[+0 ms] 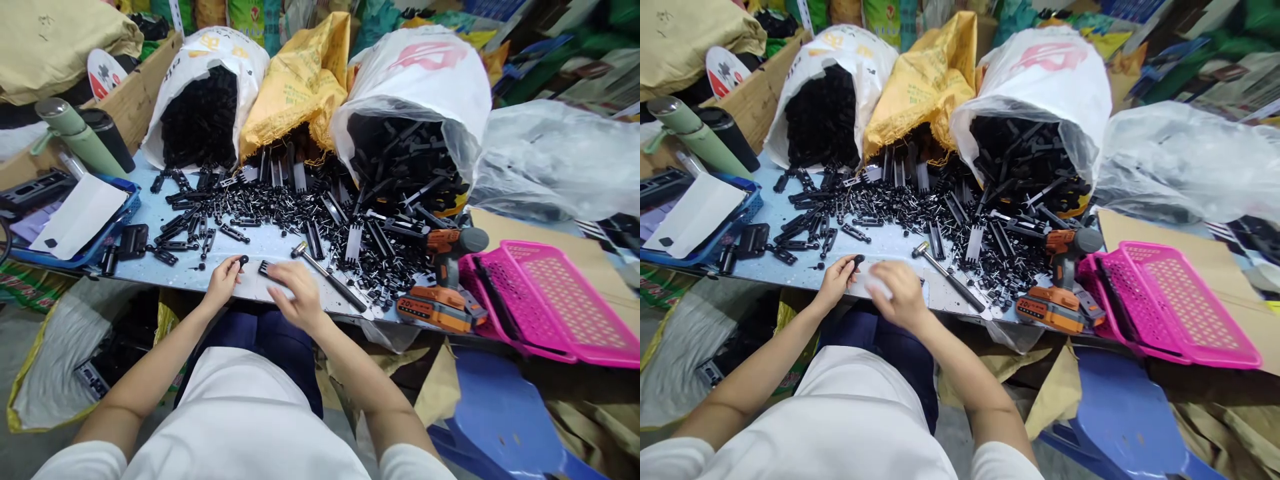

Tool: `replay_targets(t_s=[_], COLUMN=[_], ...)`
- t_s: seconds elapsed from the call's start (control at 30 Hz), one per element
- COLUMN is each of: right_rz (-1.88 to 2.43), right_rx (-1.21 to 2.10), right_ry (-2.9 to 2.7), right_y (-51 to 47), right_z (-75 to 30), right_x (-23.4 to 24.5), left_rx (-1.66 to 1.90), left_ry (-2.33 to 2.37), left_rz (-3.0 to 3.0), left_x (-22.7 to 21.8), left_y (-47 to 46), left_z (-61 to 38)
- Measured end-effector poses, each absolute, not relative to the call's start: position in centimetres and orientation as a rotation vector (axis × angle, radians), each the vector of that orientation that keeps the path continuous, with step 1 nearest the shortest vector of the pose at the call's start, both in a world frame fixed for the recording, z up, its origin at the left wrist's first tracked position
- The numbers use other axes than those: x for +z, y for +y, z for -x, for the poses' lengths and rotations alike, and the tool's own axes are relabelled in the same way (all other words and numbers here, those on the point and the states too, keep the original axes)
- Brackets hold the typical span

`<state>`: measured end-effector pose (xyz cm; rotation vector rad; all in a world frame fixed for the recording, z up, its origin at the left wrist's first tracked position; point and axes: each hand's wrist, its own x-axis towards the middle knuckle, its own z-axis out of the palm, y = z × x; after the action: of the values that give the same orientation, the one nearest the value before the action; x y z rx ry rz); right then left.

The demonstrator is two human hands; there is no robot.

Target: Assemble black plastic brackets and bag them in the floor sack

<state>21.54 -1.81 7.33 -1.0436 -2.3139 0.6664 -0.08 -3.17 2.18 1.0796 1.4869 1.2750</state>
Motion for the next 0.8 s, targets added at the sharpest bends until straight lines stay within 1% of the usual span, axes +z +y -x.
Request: replay_targets(t_s=[0.07, 0.1, 0.13, 0.2, 0.3, 0.37, 0.47, 0.57, 0.63, 0.8], right_rz=[1.193, 1.261, 1.305, 1.317, 1.173, 1.047, 0.933, 0.891, 0.884, 0.895], right_rx=[0.583, 0.584, 0.652, 0.961, 1.516, 1.701, 1.685, 1.536, 1.415, 1.292], right_ry=[-2.435, -2.458, -2.425, -2.204, -1.74, -1.561, -1.581, -1.855, -1.99, -1.812], right_y=[0.4, 1.2, 1.8, 2.0, 1.2, 0.8, 1.3, 2.3, 2.4, 0.6], right_z=[-20.6, -20.4, -20.2, -19.9, -19.4, -19.4, -20.3, -21.9, -22.4, -20.8], right_x=[5.8, 5.0, 4.1, 2.7, 1.9, 2.1, 2.9, 3.9, 4.2, 3.5], left_rx=[1.288, 1.279, 1.263, 1.226, 1.2, 1.228, 1.235, 1.163, 1.183, 1.514], left_ry=[1.456, 1.449, 1.445, 1.432, 1.425, 1.469, 1.554, 1.581, 1.586, 1.723], left_rz=[-1.05, -1.044, -1.043, -1.047, -1.072, -1.186, -1.493, -1.699, -1.745, -1.64], left_x=[2.5, 2.6, 2.7, 3.0, 3.7, 4.4, 5.4, 5.9, 6.0, 6.4], left_y=[-3.7, -3.9, -4.0, -4.0, -3.8, -3.5, -3.4, -3.5, -3.5, -3.2], left_z=[-0.2, -0.4, -0.8, -1.9, -3.7, -4.4, -4.5, -4.3, -4.7, -6.8])
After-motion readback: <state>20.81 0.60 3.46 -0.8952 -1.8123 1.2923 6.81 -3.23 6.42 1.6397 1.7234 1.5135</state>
